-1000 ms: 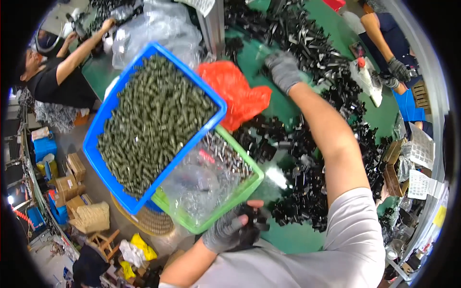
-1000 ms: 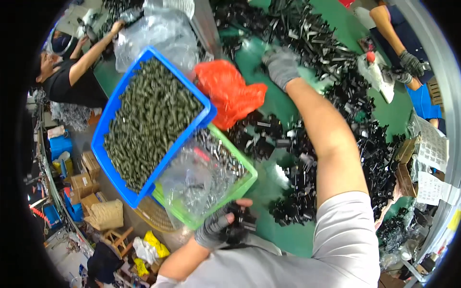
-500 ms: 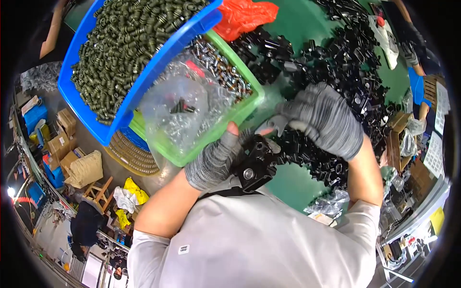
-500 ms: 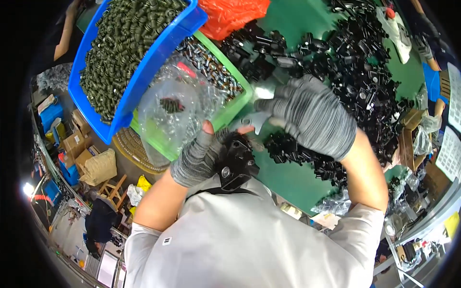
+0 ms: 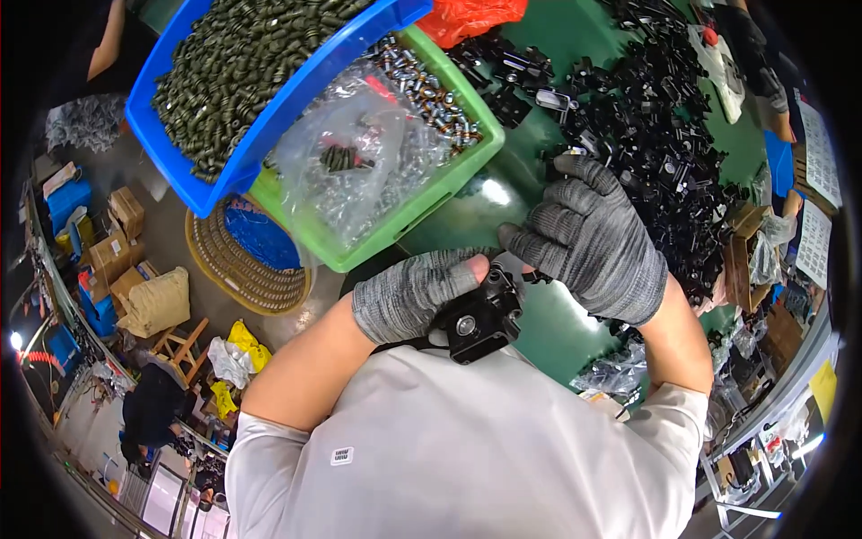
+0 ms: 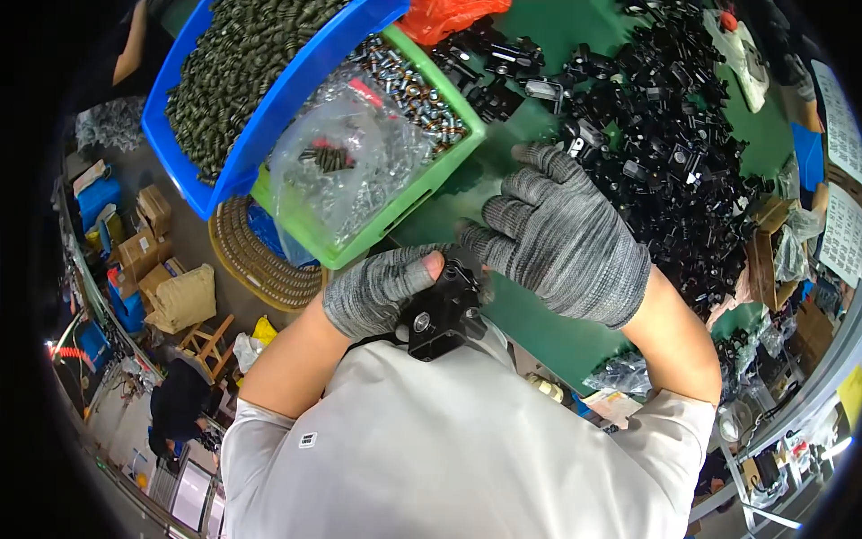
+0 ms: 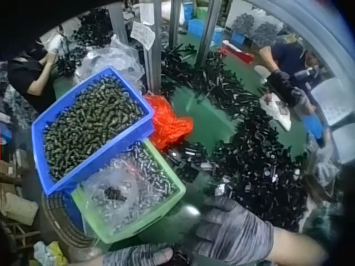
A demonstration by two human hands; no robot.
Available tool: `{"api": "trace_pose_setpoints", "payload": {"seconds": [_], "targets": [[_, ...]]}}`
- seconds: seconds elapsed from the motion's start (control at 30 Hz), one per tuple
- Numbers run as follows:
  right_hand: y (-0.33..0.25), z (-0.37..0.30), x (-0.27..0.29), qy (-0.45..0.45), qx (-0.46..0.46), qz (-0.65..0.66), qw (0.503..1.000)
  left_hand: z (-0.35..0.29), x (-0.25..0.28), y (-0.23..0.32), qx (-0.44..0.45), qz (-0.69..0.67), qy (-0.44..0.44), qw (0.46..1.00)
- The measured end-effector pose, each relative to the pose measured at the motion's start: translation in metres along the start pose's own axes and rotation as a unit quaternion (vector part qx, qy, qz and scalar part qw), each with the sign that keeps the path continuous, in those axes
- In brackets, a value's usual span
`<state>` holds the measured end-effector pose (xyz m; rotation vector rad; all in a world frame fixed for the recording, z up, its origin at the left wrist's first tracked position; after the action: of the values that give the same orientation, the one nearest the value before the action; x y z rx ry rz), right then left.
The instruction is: Assembling small black plastic components by hand at a workbench in a factory setting.
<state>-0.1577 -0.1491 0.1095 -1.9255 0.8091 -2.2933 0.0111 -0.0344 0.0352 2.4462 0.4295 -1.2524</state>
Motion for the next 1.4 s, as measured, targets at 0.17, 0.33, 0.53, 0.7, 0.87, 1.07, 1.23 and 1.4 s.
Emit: {"api": "trace_pose_setpoints", "payload": {"seconds": [0.17, 0.33, 0.53, 0.7, 0.87, 1.07, 1.23, 1.4], "targets": [[-0.017, 0.014, -0.006, -0.029, 0.021, 0.0, 0.999, -0.017, 0.002, -0.006, -0.037, 0.0, 0.008, 0.999], [-0.02, 0.039, 0.033, 0.163, -0.012, 0.136, 0.977, -0.041, 0.02, -0.02, -0.055, 0.02, 0.043, 0.997], [0.0, 0.098, -0.022, 0.165, -0.236, 0.372, 0.882, -0.1, 0.039, -0.019, -0.166, 0.064, 0.112, 0.978], [0.013, 0.168, -0.122, -0.116, -0.155, 0.046, 0.98, -0.138, 0.071, -0.035, -0.216, 0.036, 0.166, 0.961], [0.008, 0.193, -0.171, -0.126, -0.192, -0.08, 0.97, -0.153, 0.085, -0.039, -0.263, 0.024, 0.183, 0.947], [0.007, 0.204, -0.176, -0.186, -0.136, -0.076, 0.97, -0.155, 0.085, -0.036, -0.262, -0.035, 0.162, 0.951], [0.009, 0.183, -0.16, -0.129, -0.131, -0.115, 0.976, -0.154, 0.084, -0.029, -0.276, -0.062, 0.135, 0.949], [-0.054, 0.142, -0.069, 0.038, -0.318, 0.251, 0.914, -0.154, 0.091, -0.029, -0.245, -0.087, 0.101, 0.961]]}}
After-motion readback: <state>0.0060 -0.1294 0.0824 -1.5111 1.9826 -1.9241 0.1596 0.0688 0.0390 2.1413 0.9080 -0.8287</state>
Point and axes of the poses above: each hand's wrist, its own z-axis towards the middle knuckle, its own x-axis out of the back of the hand, y = z × x, the point moved 3 cm from there along z, towards the middle knuckle, and after that the axes turned 5 degrees about y, right-handed, at the moved point
